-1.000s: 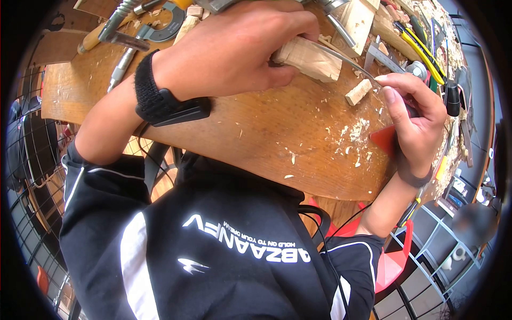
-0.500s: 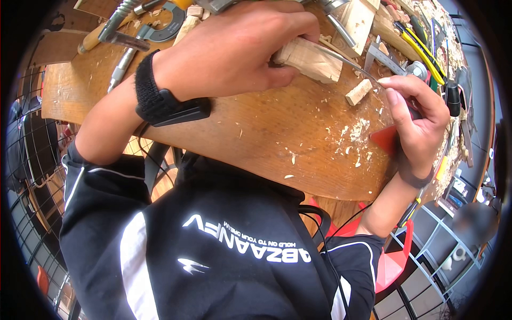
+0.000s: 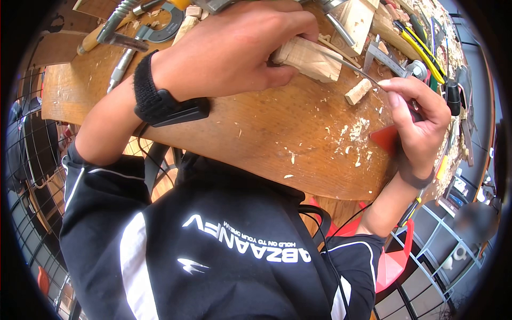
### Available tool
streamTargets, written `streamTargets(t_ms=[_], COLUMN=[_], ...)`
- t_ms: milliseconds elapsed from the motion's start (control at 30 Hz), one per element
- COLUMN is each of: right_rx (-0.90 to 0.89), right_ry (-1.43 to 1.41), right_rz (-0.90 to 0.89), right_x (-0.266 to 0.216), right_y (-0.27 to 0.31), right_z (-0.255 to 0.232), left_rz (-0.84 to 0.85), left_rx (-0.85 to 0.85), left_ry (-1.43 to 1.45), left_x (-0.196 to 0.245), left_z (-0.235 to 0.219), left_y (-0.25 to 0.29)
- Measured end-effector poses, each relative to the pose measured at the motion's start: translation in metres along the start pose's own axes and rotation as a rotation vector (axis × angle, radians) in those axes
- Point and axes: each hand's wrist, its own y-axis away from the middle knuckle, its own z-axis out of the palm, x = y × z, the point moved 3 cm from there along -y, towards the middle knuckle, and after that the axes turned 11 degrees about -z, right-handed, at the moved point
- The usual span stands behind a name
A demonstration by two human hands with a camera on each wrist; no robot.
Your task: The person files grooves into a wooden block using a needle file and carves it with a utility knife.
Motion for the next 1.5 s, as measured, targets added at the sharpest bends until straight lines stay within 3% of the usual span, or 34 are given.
streamTargets(t_ms=[267,367,500,767,1000,1067,1200,1367,1500], right_rx=[0.017,0.015,0.043,0.005,0.014,0.002,0.021,0.016,0.055], right_ry=[0.017,0.014,0.015,-0.006,-0.026,-0.019,0.01,-0.02,-0.05], right_rz=[-0.01,-0.026,-0.02,-0.023,-0.011,-0.014,-0.012,-0.005,0.011], right_x=[-0.005,-0.001,-0.004,-0.004,-0.002,-0.001,-0.004,0.001,0.001], right_y=[-0.005,0.0,-0.004,0.0,0.001,0.001,-0.002,0.003,0.001], right_z=[0.004,0.0,0.004,-0.003,-0.002,-0.004,0.0,-0.003,0.003], left_rz=[0.114,0.017,0.05,-0.038,0.071,-0.016,-0.046,0.1,-0.001], left_rx=[0.066,-0.002,0.022,-0.042,0.022,-0.062,-0.071,0.027,-0.03], left_ry=[0.019,0.005,0.02,0.006,0.022,0.055,0.053,0.073,0.055], left_x=[-0.001,0.002,-0.001,-0.002,-0.004,-0.015,0.006,-0.003,0.001], left_z=[0.0,-0.001,0.001,0.001,0.001,0.007,-0.005,-0.002,0.0], left_y=[0.002,-0.001,0.001,-0.003,-0.001,-0.006,-0.001,0.003,-0.002])
